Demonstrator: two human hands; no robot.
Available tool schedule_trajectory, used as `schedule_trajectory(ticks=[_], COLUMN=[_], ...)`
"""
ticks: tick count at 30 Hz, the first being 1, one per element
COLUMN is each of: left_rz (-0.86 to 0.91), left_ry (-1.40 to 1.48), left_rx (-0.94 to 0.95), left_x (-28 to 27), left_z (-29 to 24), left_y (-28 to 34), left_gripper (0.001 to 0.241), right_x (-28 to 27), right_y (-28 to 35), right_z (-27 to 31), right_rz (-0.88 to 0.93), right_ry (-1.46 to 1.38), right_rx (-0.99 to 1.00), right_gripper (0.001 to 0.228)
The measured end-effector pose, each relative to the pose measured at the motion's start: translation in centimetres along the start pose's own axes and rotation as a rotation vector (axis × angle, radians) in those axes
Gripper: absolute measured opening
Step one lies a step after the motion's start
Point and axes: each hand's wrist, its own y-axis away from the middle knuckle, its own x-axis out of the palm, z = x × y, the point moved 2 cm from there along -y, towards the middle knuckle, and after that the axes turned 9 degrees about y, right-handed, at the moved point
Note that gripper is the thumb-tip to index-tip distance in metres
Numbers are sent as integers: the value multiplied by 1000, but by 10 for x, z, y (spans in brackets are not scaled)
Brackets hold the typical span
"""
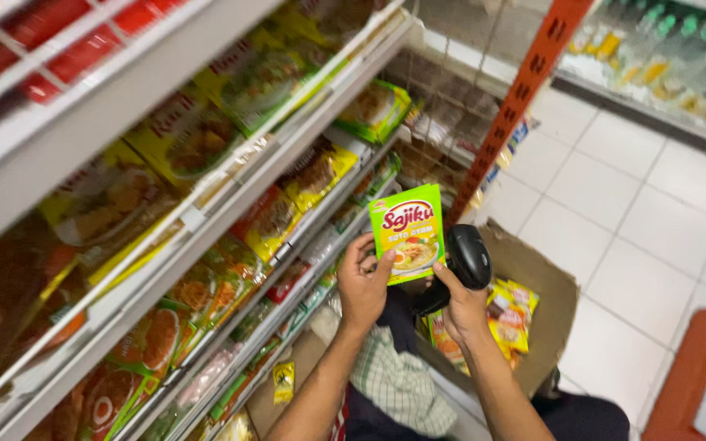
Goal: The person picks up food seasoning packets from a shelf and a box, scans each packet with a handheld scanner, and places them into a cardboard box on the floor.
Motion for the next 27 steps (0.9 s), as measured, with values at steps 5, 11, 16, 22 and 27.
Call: schedule_trajectory(ticks=[5,11,16,22,27], left_rz=[-77,-18,103,88,23], left_ry=[-84,-857,-1213,-1344,-1387], left_rx=[156,555,668,554,460], left_x=[17,42,61,65,65], left_z=[-35,-89,-107,-99,-86], left_y=[-47,-73,-89,-120,-145], left_gripper=[47,43,51,42,37], right_x=[43,88,113,135,152], right_y=[-52,-116,-152,-172,-186], right_z=[12,45,56,59,41], right_rz=[8,30,23,-10,-62], right_ry=[-144,-138,-189,-249,-368], right_rx=[-149,-265,-213,-167,-276], right_gripper=[43,41,36,36,35])
